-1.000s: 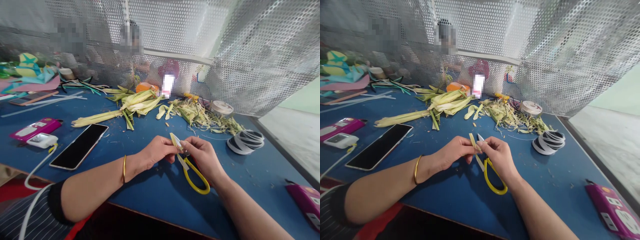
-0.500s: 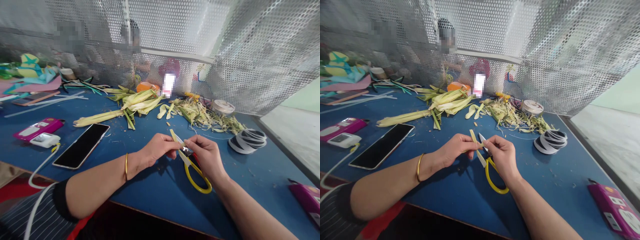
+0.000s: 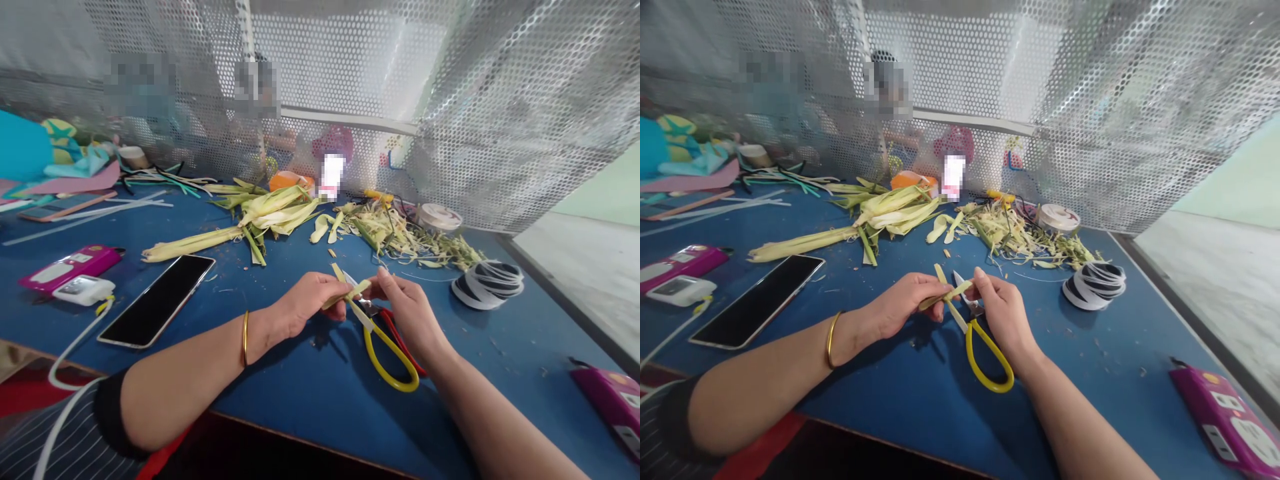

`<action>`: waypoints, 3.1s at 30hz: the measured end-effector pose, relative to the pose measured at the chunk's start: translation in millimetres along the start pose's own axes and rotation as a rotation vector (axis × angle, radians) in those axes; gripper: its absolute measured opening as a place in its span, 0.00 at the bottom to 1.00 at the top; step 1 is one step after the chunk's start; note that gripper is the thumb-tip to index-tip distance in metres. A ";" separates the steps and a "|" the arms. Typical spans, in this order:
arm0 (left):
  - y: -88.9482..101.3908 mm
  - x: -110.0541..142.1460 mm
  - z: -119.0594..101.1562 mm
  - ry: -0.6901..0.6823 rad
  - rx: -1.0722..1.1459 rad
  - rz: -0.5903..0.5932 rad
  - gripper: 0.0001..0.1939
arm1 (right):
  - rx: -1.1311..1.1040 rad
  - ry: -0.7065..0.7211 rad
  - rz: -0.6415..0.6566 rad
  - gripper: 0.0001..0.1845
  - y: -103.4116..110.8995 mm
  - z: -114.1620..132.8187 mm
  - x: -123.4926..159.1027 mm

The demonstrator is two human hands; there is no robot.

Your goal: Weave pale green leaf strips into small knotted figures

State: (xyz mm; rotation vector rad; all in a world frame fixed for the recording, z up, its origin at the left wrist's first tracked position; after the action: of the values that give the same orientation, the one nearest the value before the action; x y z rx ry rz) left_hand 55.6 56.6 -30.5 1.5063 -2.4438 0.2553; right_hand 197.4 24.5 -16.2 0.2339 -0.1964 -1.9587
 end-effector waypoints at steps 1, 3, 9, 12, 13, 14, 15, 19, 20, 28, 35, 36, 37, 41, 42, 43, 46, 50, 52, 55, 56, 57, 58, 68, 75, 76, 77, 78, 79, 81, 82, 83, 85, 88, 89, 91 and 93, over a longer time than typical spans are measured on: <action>-0.4 0.1 -0.5 -0.006 -0.007 0.001 0.18 | 0.003 -0.003 0.010 0.30 -1.4 -0.2 0.4; -1.5 0.2 0.1 -0.011 -0.016 0.010 0.20 | -0.011 -0.014 0.037 0.27 -5.2 -0.8 2.0; -5.4 -1.1 6.6 -0.003 -0.003 0.072 0.14 | 0.009 0.066 -0.086 0.15 -1.2 1.3 4.6; -4.0 -2.2 7.3 0.003 0.029 0.069 0.16 | 0.027 0.078 -0.132 0.15 2.1 2.6 3.8; -3.9 -2.4 6.3 -0.003 0.043 0.075 0.17 | 0.006 0.060 -0.128 0.16 2.5 2.2 3.2; -4.6 -2.4 4.8 -0.014 0.054 0.092 0.16 | -0.015 0.042 -0.123 0.16 3.0 1.8 2.4; -6.1 -2.1 3.2 -0.026 0.062 0.120 0.14 | -0.032 0.032 -0.122 0.17 4.2 1.9 1.7; -13.6 1.2 -1.0 -0.050 0.069 0.252 0.11 | -0.041 0.037 -0.140 0.17 9.2 1.0 -1.7; -15.1 2.1 -1.0 -0.047 0.065 0.278 0.11 | -0.043 0.031 -0.141 0.17 9.4 -1.1 -2.8; -3.9 -5.0 1.5 -0.013 0.106 0.202 0.14 | -0.195 -0.068 -0.097 0.24 4.0 -8.7 -6.7; 15.5 -10.3 -1.4 -0.030 0.160 -0.029 0.18 | 0.075 0.148 0.063 0.18 -12.6 13.0 6.9; 15.3 -10.2 -1.7 -0.039 0.147 -0.043 0.17 | 0.118 0.185 0.045 0.17 -11.8 14.5 7.9; 15.1 -10.0 -2.0 -0.047 0.130 -0.056 0.16 | 0.163 0.219 0.024 0.17 -10.6 15.8 8.6; 16.4 -10.2 -3.1 -0.065 0.074 -0.100 0.17 | 0.338 0.393 -0.077 0.15 -3.7 26.5 12.3; 17.4 -10.5 -3.2 -0.064 0.072 -0.106 0.18 | 0.375 0.452 -0.091 0.14 -3.3 30.9 14.2; 18.3 -10.8 -3.1 -0.060 0.076 -0.108 0.18 | 0.405 0.507 -0.096 0.14 -3.7 34.9 16.4; 20.0 -12.0 -1.5 -0.042 0.119 -0.102 0.22 | 0.455 0.604 -0.091 0.12 -6.2 41.5 21.2; 16.7 -12.0 0.7 -0.042 0.145 -0.062 0.27 | 0.441 0.666 -0.053 0.09 -11.4 44.5 25.6; 13.9 -11.5 1.6 -0.039 0.122 -0.035 0.28 | 0.431 0.690 -0.045 0.11 -12.6 45.5 27.0; 19.5 -12.8 -0.2 -0.050 0.073 -0.088 0.25 | 0.411 0.657 -0.074 0.12 -8.5 43.3 24.3; 24.1 -13.5 -3.2 -0.075 0.066 -0.132 0.22 | 0.398 0.634 -0.077 0.11 -7.1 41.5 22.7; 28.7 -14.0 -7.1 -0.108 0.063 -0.175 0.20 | 0.381 0.611 -0.076 0.11 -6.0 39.7 21.2; 32.9 -14.1 -11.6 -0.148 0.066 -0.212 0.17 | 0.366 0.590 -0.074 0.11 -5.1 38.0 19.8; 37.3 -9.8 -29.6 -0.374 0.021 -0.277 0.11 | 0.167 0.272 -0.028 0.13 -5.7 21.9 9.4; 25.4 -8.6 -31.2 -0.482 -0.128 -0.205 0.09 | -0.185 -0.022 0.100 0.18 -20.4 2.5 7.3; 25.1 -8.0 -32.7 -0.493 -0.138 -0.204 0.09 | -0.204 -0.033 0.088 0.18 -19.5 1.4 7.0; 24.9 -7.1 -34.4 -0.504 -0.151 -0.205 0.10 | -0.216 -0.038 0.078 0.18 -18.6 0.7 6.6; 24.9 -6.1 -36.2 -0.515 -0.171 -0.209 0.10 | -0.222 -0.039 0.072 0.18 -17.9 0.4 6.3; 25.4 -5.0 -37.9 -0.526 -0.198 -0.220 0.09 | -0.223 -0.035 0.068 0.18 -17.3 0.6 6.0; 26.6 -2.8 -40.6 -0.549 -0.260 -0.247 0.09 | -0.210 -0.015 0.066 0.18 -16.6 2.0 5.4; 26.8 -2.3 -41.0 -0.556 -0.286 -0.255 0.08 | -0.197 0.000 0.066 0.17 -16.3 3.1 5.2; 26.6 -2.4 -40.6 -0.555 -0.304 -0.253 0.08 | -0.180 0.018 0.066 0.17 -16.0 4.4 5.0; 23.7 -4.5 -37.3 -0.531 -0.312 -0.212 0.06 | -0.144 0.053 0.066 0.17 -15.6 6.8 4.8; 19.1 -8.4 -31.0 -0.468 -0.291 -0.143 0.04 | -0.099 0.079 0.074 0.16 -16.4 7.2 4.5; 19.1 -9.2 -29.6 -0.450 -0.291 -0.142 0.03 | -0.091 0.075 0.089 0.16 -17.8 6.0 4.5; 21.2 -9.4 -28.8 -0.434 -0.318 -0.170 0.03 | -0.085 0.057 0.125 0.15 -21.6 2.2 4.8; 23.3 -7.2 -31.4 -0.467 -0.373 -0.207 0.03 | -0.074 0.048 0.143 0.16 -23.5 -1.3 5.3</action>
State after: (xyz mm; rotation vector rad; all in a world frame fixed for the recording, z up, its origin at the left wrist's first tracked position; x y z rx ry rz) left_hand 41.8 82.0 -3.1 1.7675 -2.4369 -0.6240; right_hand 174.8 28.7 -23.7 0.2124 -0.1058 -1.8133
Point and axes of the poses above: each hand's wrist, its own x-axis away from the middle knuckle, its own y-axis out of the back of the hand, z = x × y, the point moved 9 cm from there along -x, towards the middle knuckle, and after that the axes turned 9 degrees about -z, right-handed, at the moved point
